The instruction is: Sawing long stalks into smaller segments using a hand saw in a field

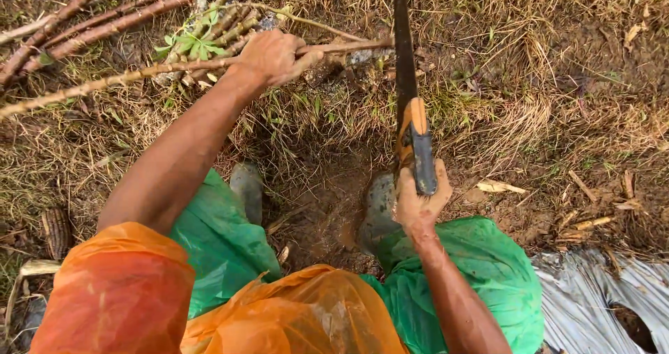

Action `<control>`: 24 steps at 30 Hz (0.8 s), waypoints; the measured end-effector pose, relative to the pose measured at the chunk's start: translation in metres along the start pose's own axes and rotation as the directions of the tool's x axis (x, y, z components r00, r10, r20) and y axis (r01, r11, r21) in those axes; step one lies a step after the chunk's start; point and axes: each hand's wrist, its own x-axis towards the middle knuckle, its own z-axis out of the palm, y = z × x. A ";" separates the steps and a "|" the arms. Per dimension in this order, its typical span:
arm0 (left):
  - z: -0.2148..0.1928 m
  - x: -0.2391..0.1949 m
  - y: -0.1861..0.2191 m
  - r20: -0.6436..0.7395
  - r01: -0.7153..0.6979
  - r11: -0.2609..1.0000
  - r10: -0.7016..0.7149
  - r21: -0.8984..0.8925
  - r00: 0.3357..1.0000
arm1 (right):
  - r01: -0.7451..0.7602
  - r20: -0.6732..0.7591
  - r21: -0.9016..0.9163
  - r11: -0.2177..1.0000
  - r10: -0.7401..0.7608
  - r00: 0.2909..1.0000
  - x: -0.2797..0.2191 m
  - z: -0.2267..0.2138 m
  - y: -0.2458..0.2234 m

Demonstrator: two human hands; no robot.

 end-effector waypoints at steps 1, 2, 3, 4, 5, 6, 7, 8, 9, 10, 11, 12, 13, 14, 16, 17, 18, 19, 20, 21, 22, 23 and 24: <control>-0.004 -0.002 0.003 0.001 -0.001 1.000 0.001 0.002 1.000 | -0.001 -0.002 0.001 1.000 0.001 1.000 0.002 -0.002 -0.001; -0.008 -0.002 0.006 -0.049 -0.008 0.999 0.007 -0.032 0.999 | 0.000 -0.050 0.055 0.998 0.003 0.999 0.005 -0.003 -0.002; -0.013 -0.004 0.009 -0.098 -0.017 0.998 0.010 -0.067 0.995 | 0.003 -0.097 0.109 0.994 0.007 0.995 0.007 -0.005 -0.004; -0.016 -0.003 0.011 -0.100 -0.019 0.998 0.012 -0.065 0.995 | 0.005 -0.099 0.111 0.994 0.006 0.995 0.009 -0.004 -0.006; -0.019 -0.002 0.014 -0.154 -0.049 0.991 0.031 -0.121 0.988 | 0.052 -0.156 0.222 0.974 -0.017 0.988 0.010 -0.003 -0.009; -0.023 -0.002 0.017 -0.209 -0.081 0.981 0.044 -0.174 0.977 | 0.105 -0.213 0.328 0.939 -0.035 0.976 0.012 -0.002 -0.011; -0.030 -0.004 0.021 -0.212 -0.082 0.982 0.045 -0.171 0.976 | 0.108 -0.215 0.330 0.938 -0.037 0.976 0.017 -0.002 -0.013; -0.036 -0.008 0.025 -0.150 -0.013 0.964 -0.027 -0.265 0.988 | 0.093 -0.268 0.342 0.935 0.002 0.963 0.021 -0.002 -0.016; -0.042 -0.013 0.028 -0.080 0.059 0.934 -0.093 -0.352 0.992 | 0.078 -0.319 0.354 0.932 0.042 0.947 0.025 -0.001 -0.018; -0.044 -0.018 0.029 -0.083 0.061 0.935 -0.096 -0.350 0.992 | 0.080 -0.318 0.358 0.930 0.041 0.947 0.033 -0.002 -0.020; -0.046 -0.023 0.030 -0.084 0.070 0.921 -0.110 -0.384 0.990 | 0.095 -0.276 0.177 0.980 -0.044 0.960 0.040 -0.003 -0.023; -0.048 -0.029 0.031 -0.084 0.078 0.905 -0.124 -0.418 0.989 | 0.119 -0.218 -0.008 0.993 -0.118 0.969 0.046 -0.004 -0.025; -0.050 -0.033 0.034 -0.087 0.080 0.907 -0.127 -0.414 0.988 | 0.121 -0.217 -0.003 0.993 -0.118 0.969 0.055 0.002 -0.018; -0.052 -0.038 0.038 -0.133 0.054 0.904 -0.121 -0.423 0.984 | 0.044 -0.163 -0.154 0.987 -0.069 0.984 0.061 0.007 -0.011; -0.057 -0.050 0.048 -0.182 0.017 0.904 -0.105 -0.427 0.978 | -0.026 -0.126 -0.305 0.952 -0.014 0.992 0.075 0.018 -0.002; -0.059 -0.057 0.054 -0.213 -0.001 0.907 -0.098 -0.422 0.972 | -0.116 -0.088 -0.431 0.895 0.087 0.992 0.082 0.023 0.000; -0.064 -0.063 0.059 -0.252 -0.021 0.909 -0.094 -0.417 0.963 | -0.186 -0.060 -0.550 0.814 0.184 0.981 0.093 0.030 0.000; -0.062 -0.068 0.061 -0.263 -0.031 0.910 -0.086 -0.413 0.961 | -0.180 -0.067 -0.548 0.817 0.172 0.983 0.103 0.036 0.025; -0.059 -0.075 0.063 -0.303 -0.080 0.935 -0.031 -0.346 0.952 | -0.069 0.002 -0.663 0.745 0.094 0.996 0.111 0.042 0.051; -0.055 -0.082 0.064 -0.339 -0.126 0.953 0.026 -0.277 0.940 | 0.044 0.080 -0.758 0.651 0.026 0.996 0.120 0.049 0.076; -0.061 -0.095 0.067 -0.354 -0.127 0.953 0.023 -0.274 0.935 | 0.057 0.084 -0.755 0.653 0.010 0.996 0.119 0.049 0.069; -0.066 -0.107 0.069 -0.315 -0.137 0.963 0.059 -0.232 0.947 | 0.142 0.200 -0.772 0.619 0.025 0.979 0.117 0.049 0.062; -0.069 -0.123 0.071 -0.262 -0.142 0.971 0.088 -0.193 0.961 | 0.226 0.317 -0.777 0.587 0.056 0.947 0.110 0.049 0.056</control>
